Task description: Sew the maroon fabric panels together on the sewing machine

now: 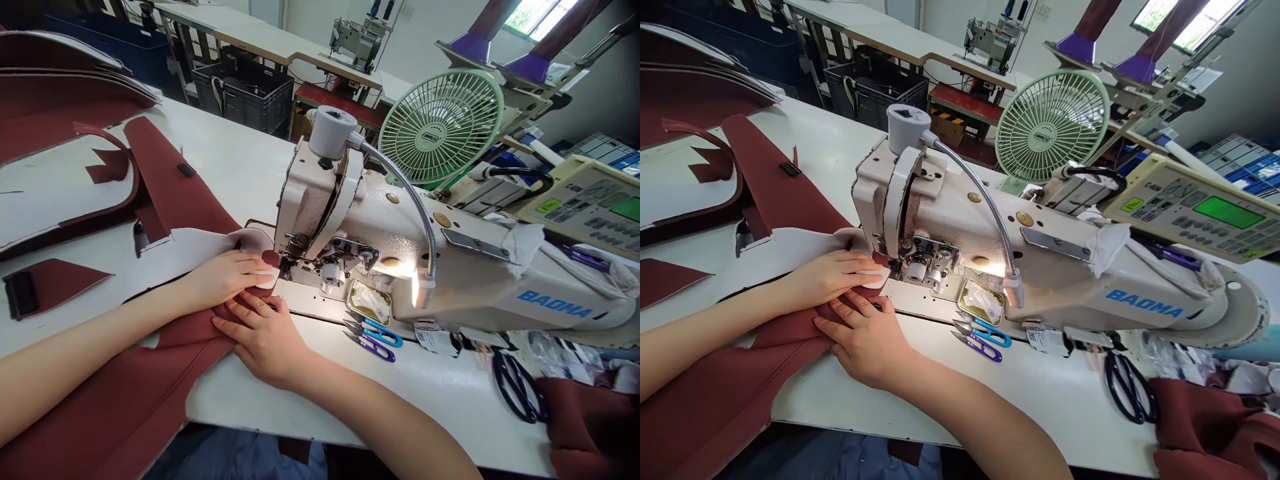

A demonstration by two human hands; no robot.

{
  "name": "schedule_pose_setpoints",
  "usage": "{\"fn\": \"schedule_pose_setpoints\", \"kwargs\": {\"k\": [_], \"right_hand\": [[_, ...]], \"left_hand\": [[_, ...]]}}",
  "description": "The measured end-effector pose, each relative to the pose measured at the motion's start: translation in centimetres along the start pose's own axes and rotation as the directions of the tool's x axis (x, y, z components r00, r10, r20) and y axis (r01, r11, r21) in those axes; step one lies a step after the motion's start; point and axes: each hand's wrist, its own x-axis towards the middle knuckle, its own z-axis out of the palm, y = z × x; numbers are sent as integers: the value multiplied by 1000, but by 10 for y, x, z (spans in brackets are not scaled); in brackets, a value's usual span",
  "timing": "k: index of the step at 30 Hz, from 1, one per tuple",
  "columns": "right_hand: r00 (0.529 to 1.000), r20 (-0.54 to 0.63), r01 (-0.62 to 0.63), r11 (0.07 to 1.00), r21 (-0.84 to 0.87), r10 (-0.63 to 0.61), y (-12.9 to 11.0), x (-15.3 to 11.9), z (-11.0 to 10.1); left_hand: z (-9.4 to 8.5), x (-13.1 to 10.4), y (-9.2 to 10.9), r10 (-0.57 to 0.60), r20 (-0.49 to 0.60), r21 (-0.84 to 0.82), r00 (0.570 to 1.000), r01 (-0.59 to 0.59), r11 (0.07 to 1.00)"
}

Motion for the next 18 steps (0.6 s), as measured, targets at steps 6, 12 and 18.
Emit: {"fn": "schedule_pose_setpoints", "kwargs": {"k": [6,12,18], "right_hand": [[1000,-15,19,1000,-22,-20,2,0,0],[998,61,6,1000,-26,-4,9,-3,-13],[997,74,-19,999,-37,22,15,-8,-19]], "left_hand": [[-1,1,3,-15,30,58,999,14,998],[-4,13,9,17,7,160,1000,-18,987],[-3,26,11,40,-29,213,999,-33,976]]}}
